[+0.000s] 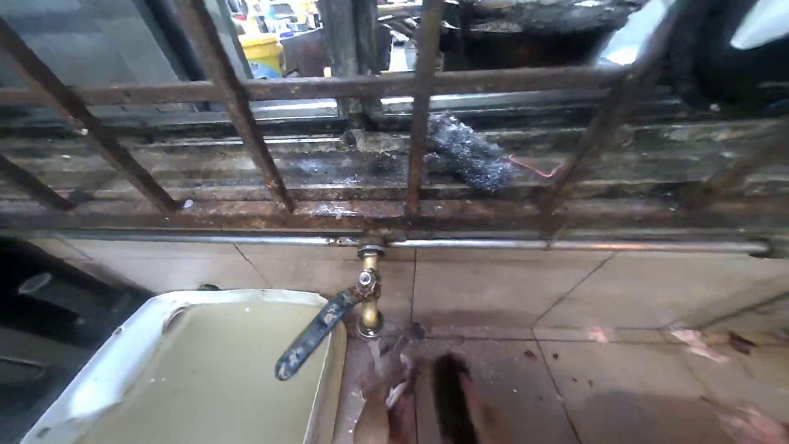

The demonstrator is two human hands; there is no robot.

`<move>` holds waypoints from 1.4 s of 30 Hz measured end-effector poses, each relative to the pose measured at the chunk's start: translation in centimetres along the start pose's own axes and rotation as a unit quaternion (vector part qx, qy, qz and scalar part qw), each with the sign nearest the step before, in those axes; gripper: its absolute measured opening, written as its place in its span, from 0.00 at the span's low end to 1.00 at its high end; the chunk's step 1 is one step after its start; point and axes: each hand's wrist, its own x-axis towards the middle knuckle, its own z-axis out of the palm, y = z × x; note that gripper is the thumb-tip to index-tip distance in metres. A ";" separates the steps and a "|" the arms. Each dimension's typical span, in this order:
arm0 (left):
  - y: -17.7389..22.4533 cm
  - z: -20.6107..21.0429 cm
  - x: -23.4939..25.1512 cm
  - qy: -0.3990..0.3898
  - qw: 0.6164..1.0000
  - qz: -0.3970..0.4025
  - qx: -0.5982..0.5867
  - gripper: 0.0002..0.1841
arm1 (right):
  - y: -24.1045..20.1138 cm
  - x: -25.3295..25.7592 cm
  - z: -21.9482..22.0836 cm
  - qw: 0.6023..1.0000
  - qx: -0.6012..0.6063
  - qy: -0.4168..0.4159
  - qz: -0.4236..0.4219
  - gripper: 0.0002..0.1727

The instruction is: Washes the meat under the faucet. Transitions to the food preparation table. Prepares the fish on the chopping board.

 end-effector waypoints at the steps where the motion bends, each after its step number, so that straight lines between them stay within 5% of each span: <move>1: -0.3 -0.4 0.2 0.002 1.000 -0.002 0.006 0.10 | 0.9 0.8 2.0 0.997 -0.052 0.006 -0.050 0.41; 4: -0.6 -1.8 0.8 -0.003 1.000 -0.003 -0.011 0.08 | 3.1 4.4 3.3 0.979 -0.185 -0.079 -0.029 0.46; 6: -0.4 -2.7 1.7 -0.015 1.000 0.000 -0.003 0.08 | 3.4 4.7 2.2 0.984 -0.171 -0.057 -0.015 0.46; 9: -1.1 -2.9 1.9 -0.038 0.999 0.010 0.017 0.08 | 2.8 2.4 3.1 0.988 -0.109 -0.040 -0.103 0.41; 12: -1.5 -3.2 1.7 -0.029 0.999 -0.009 -0.023 0.09 | 3.5 3.0 4.8 0.990 -0.104 -0.099 0.008 0.45; 15: -0.4 -3.3 1.9 -0.037 0.998 -0.031 -0.035 0.13 | 4.1 2.4 5.3 0.996 -0.063 -0.035 0.054 0.46; 19: -2.0 -3.7 1.5 -0.029 0.993 0.047 0.108 0.07 | 5.8 0.0 5.3 0.985 -0.123 -0.121 0.014 0.41; 21: -2.5 -5.9 2.2 -0.082 0.924 0.204 0.313 0.15 | 6.3 0.7 2.1 0.987 -0.120 -0.093 0.058 0.43; 23: -3.1 -9.3 3.6 -0.094 0.766 0.347 0.532 0.17 | 6.6 1.0 -1.8 0.991 -0.107 -0.040 0.069 0.47; 25: -4.0 -11.0 4.8 -0.086 0.671 0.431 0.597 0.15 | 5.1 1.6 -4.2 0.987 -0.143 -0.071 0.010 0.46; 28: -4.8 -11.1 4.3 -0.047 0.654 0.489 0.575 0.10 | 1.0 2.4 -2.3 0.947 -0.223 -0.146 -0.179 0.39; 30: -5.0 -10.9 3.4 -0.038 0.647 0.500 0.575 0.09 | -0.2 4.9 -0.6 0.904 -0.325 -0.166 -0.224 0.38; 34: -4.8 -11.3 3.6 -0.013 0.604 0.553 0.574 0.10 | -2.5 7.4 -1.7 0.892 -0.344 -0.022 -0.293 0.43; 37: -5.4 -11.0 3.3 -0.022 0.600 0.546 0.584 0.12 | -1.3 5.6 0.1 0.875 -0.311 -0.160 -0.334 0.37; 39: -5.6 -11.2 3.6 -0.029 0.610 0.538 0.581 0.09 | 0.0 7.5 1.8 0.866 -0.355 -0.088 -0.341 0.32; 40: -5.4 -11.5 3.7 -0.032 0.644 0.513 0.567 0.09 | -0.6 8.2 1.8 0.878 -0.358 -0.043 -0.314 0.35; 42: -4.6 -11.8 3.7 -0.060 0.786 0.396 0.472 0.09 | -1.8 7.3 0.8 0.911 -0.303 -0.018 -0.281 0.42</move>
